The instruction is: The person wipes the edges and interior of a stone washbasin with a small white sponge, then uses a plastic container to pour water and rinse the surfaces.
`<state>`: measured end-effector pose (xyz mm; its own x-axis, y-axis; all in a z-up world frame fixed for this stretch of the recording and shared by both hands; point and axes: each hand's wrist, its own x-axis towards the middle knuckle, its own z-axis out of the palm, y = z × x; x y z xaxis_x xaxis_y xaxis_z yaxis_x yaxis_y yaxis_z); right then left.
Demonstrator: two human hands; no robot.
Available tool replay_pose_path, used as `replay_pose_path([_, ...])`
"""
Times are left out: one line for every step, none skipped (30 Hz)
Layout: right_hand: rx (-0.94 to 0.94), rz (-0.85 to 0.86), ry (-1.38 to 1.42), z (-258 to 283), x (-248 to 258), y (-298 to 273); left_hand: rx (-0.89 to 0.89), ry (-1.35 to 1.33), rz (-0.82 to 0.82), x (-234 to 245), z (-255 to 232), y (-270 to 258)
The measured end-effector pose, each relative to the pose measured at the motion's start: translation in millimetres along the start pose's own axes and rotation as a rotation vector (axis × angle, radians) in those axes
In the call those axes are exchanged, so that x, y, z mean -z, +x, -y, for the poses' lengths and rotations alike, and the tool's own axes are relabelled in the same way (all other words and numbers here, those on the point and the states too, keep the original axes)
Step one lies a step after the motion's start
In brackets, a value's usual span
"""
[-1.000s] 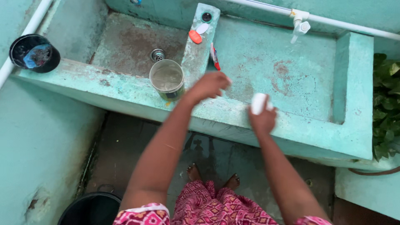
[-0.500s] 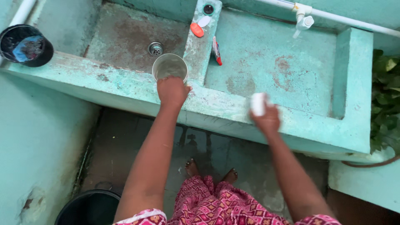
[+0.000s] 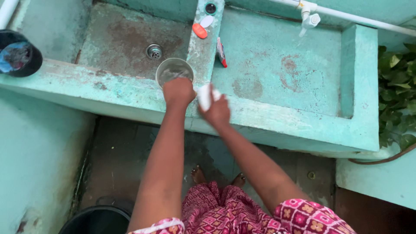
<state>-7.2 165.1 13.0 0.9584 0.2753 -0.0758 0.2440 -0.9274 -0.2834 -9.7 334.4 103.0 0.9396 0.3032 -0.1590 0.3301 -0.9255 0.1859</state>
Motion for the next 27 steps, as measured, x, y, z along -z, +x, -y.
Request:
replay_pose_path([0.028,0.111,0.022,12.6,11.2,-18.8,0.005,-0.010,-0.011,3.2,0.0,-1.2])
replay_pose_path([0.057,0.222,0.045,19.8,21.0,-33.2,0.010,-0.020,-0.022,5.7,0.0,-0.8])
replay_pose_path([0.045,0.212,0.068,15.3,29.3,-40.7,0.001,-0.024,-0.031,5.2,-0.4,-2.9])
replay_pose_path([0.032,0.202,0.092,0.6,35.1,-45.8,-0.007,-0.028,-0.040,4.7,0.3,-4.9])
replay_pose_path([0.025,0.188,0.115,-18.9,37.9,-48.1,-0.013,-0.034,-0.054,5.3,1.4,-5.6])
replay_pose_path([-0.009,0.124,0.098,-45.3,40.5,-50.3,-0.006,-0.043,-0.040,5.2,1.7,-8.2])
replay_pose_path([-0.040,0.051,0.081,-75.0,44.9,-47.9,-0.002,-0.053,-0.034,6.3,1.0,-8.2])
replay_pose_path([-0.111,0.051,0.023,-105.4,50.6,-46.5,0.003,-0.062,-0.027,7.8,0.7,-7.1])
replay_pose_path([-0.200,0.036,0.025,-137.6,59.9,-45.2,0.004,-0.070,-0.035,8.3,0.1,-6.1])
replay_pose_path([-0.283,-0.013,-0.002,-167.8,72.0,-42.5,0.006,-0.079,-0.043,8.4,-1.1,-5.2])
replay_pose_path([-0.367,-0.058,-0.028,-188.9,79.1,-42.2,0.009,-0.085,-0.048,7.9,-1.2,-6.0])
replay_pose_path([-0.496,-0.052,-0.032,-205.5,85.5,-42.2,0.015,-0.086,-0.021,7.8,-2.0,-6.5])
replay_pose_path([-0.622,-0.047,-0.033,-216.2,90.2,-37.4,0.022,-0.084,0.003,9.2,-2.4,-5.6])
replay_pose_path([-0.628,-0.077,-0.020,-215.8,85.6,-28.2,0.030,-0.083,0.027,10.7,-2.9,-4.8])
replay_pose_path([-0.637,-0.106,-0.007,-210.3,77.1,-19.0,0.029,-0.088,0.020,11.4,-3.0,-5.3])
replay_pose_path([-0.646,-0.135,0.006,-201.6,68.7,-9.7,0.028,-0.093,0.014,12.0,-3.4,-5.6])
replay_pose_path([-0.578,-0.123,0.011,-182.6,55.3,1.0,0.029,-0.098,0.008,12.4,-4.1,-6.2])
replay_pose_path([-0.510,-0.112,0.017,-156.1,41.1,7.8,0.037,-0.096,0.018,12.8,-5.1,-6.9])
replay_pose_path([-0.433,-0.107,0.015,-123.8,28.9,10.0,0.046,-0.092,0.026,13.9,-4.9,-6.5])
replay_pose_path([-0.261,-0.155,0.005,-89.1,21.4,8.7,0.056,-0.089,0.033,15.2,-5.1,-6.1])
replay_pose_path([-0.217,-0.082,0.050,-55.4,18.9,3.0,0.057,-0.087,0.039,16.5,-5.0,-6.4])
replay_pose_path([-0.171,0.008,0.060,-24.5,19.7,-5.6,0.059,-0.085,0.046,17.8,-4.8,-6.7])
replay_pose_path([-0.125,0.096,0.068,-4.9,25.2,-17.1,0.058,-0.084,0.052,18.9,-5.7,-6.7])
replay_pose_path([-0.059,0.099,0.055,3.2,32.7,-30.5,0.052,-0.083,0.046,19.6,-5.1,-8.0])
replay_pose_path([0.007,0.099,0.039,6.7,36.9,-44.4,0.045,-0.083,0.038,20.2,-4.4,-9.5])
replay_pose_path([0.073,0.099,0.022,6.7,36.9,-53.8,0.038,-0.084,0.030,20.8,-3.6,-9.9])
replay_pose_path([0.087,0.040,0.009,-4.1,35.6,-60.9,0.033,-0.074,0.025,19.5,-3.5,-11.4])
